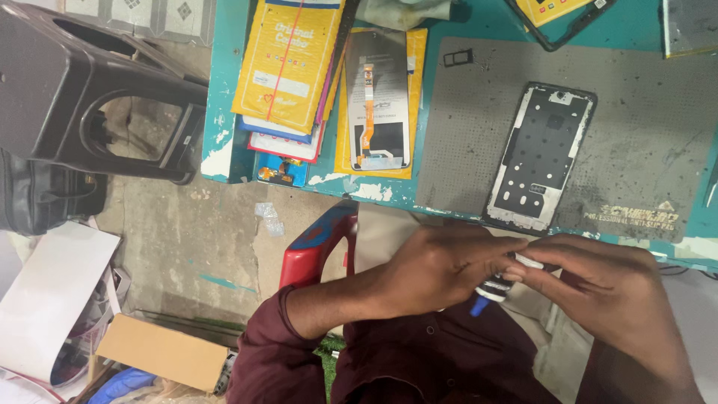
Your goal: The person applies adhesive from a small tube along the edges of a disassembled smartphone frame. They rotate the frame to reach different sides and then place a new screen assembly onto the frame.
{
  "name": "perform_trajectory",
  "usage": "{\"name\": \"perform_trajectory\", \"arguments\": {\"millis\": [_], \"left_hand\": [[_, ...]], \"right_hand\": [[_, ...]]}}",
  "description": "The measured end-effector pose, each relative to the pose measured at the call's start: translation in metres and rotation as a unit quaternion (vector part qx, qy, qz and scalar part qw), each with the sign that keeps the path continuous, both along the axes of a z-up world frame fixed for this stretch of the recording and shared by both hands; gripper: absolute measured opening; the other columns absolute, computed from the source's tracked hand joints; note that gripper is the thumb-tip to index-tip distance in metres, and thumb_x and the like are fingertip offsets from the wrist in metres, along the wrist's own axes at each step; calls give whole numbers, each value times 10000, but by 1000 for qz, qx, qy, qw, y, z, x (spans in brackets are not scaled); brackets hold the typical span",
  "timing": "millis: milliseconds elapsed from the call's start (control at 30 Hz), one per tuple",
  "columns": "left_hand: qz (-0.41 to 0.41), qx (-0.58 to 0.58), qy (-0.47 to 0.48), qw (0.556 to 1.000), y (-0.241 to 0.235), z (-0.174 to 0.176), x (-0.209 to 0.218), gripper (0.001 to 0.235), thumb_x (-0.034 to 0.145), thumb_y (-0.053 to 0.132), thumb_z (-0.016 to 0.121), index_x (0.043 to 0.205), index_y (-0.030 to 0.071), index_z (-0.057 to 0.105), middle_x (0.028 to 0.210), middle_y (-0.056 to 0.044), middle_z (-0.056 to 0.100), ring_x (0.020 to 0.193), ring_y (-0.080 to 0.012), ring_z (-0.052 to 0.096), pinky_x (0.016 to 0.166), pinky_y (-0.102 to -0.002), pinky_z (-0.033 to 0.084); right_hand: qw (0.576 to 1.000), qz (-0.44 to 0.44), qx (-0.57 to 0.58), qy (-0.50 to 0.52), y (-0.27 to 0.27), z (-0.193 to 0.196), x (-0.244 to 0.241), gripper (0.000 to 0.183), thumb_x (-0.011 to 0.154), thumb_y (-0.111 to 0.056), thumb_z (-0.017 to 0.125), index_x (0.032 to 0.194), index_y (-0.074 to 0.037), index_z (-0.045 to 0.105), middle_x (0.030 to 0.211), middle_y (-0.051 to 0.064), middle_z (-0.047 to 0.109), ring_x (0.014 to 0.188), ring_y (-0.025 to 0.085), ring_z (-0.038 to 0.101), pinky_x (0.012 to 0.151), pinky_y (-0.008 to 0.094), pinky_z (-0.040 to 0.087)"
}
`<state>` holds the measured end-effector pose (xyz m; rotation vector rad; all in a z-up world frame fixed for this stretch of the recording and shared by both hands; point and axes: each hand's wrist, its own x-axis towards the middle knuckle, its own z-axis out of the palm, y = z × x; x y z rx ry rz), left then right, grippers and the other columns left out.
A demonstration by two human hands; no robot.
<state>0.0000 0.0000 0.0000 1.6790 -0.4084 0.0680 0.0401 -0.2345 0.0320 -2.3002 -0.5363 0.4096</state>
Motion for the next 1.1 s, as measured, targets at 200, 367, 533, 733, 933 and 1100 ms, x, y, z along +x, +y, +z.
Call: {"name": "perform_trajectory", "arguments": {"millis": [200,367,533,733,933,1100], "left_hand": [[-4,1,-20,1000,-2,-2,3,227,1029,109,722,1242,37,690,997,-65,778,795,-165,779,709,-278,628],[-28,-37,72,996,3,-4,9,181,1035,125,710,1209,73,719,1019,-74,784,899,-169,799,758,-271,637],[-35,3,86,996,14,5,18,238,972,114,748,1201,58,714,1032,-120,773,892,-211,778,730,-318,600],[-36,17,42,998,18,4,18,315,937,-6,730,1241,77,717,1044,-92,759,911,-207,767,756,-316,605],[-60,-14,4,998,15,0,19,416,934,-121,670,1306,67,676,1187,-67,702,1045,-190,742,902,-263,654],[-76,-42,28,996,12,-3,21,379,981,-115,659,1303,83,689,1157,-48,700,1004,-141,735,872,-229,666]], "right_hand": [[996,26,48,74,14,7,11,149,783,-130,790,910,-54,792,737,13,790,482,14,649,344,203,385],[994,-24,105,30,18,-11,5,60,782,-71,813,827,-39,789,698,48,765,405,24,502,354,238,242],[987,-34,152,-40,24,-18,2,95,841,-54,835,880,-13,758,789,63,739,532,18,562,436,196,329],[992,-22,102,-68,29,-13,4,158,812,-98,868,865,-13,747,773,65,732,555,57,603,444,202,392],[997,-1,60,48,28,-5,10,156,797,-103,835,913,-22,769,786,36,762,646,86,698,507,209,509],[992,4,118,40,29,-8,8,150,848,-93,810,960,-15,747,823,44,744,699,81,710,572,209,535]]}}
